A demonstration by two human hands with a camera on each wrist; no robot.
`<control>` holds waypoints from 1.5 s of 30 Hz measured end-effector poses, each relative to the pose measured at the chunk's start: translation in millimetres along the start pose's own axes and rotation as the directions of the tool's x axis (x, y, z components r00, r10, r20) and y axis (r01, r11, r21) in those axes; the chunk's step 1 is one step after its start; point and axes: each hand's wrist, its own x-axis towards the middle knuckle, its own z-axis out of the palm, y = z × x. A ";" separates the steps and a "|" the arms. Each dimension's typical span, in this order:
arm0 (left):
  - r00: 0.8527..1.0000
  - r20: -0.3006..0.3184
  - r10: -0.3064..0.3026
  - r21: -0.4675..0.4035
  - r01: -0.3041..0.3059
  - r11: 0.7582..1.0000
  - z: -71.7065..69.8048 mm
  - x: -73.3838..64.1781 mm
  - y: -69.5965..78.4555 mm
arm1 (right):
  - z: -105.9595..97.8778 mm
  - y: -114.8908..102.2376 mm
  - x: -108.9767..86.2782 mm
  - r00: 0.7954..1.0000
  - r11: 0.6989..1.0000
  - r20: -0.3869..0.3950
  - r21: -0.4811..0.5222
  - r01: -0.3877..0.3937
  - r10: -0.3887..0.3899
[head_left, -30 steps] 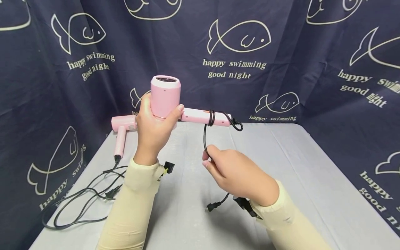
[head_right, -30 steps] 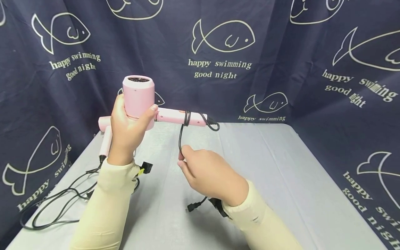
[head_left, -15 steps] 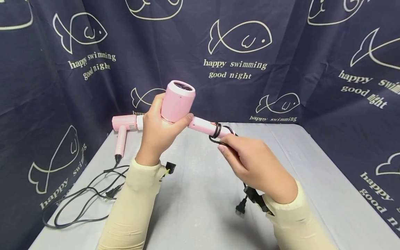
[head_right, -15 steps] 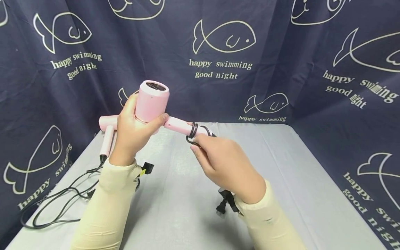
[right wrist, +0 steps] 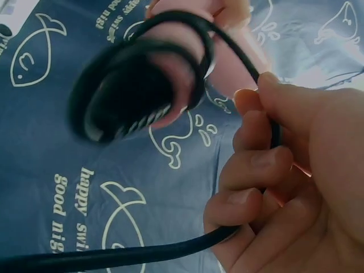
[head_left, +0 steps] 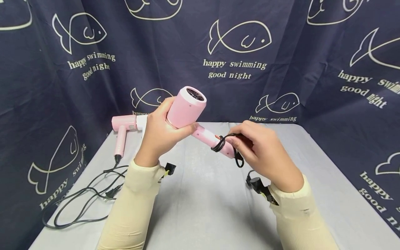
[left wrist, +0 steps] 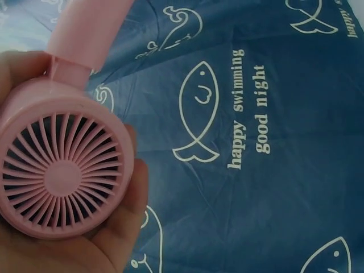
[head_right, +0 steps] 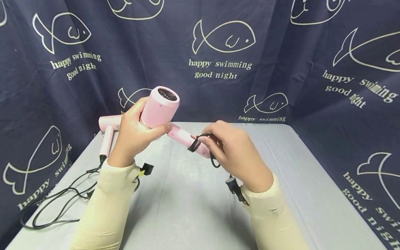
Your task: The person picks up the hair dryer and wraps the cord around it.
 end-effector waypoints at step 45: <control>0.977 -0.124 -0.173 -0.367 0.117 0.923 -11.6 1.6 13.9 | 58.4 2.4 0.0 0.896 0.784 0.426 0.511 -0.352 0.124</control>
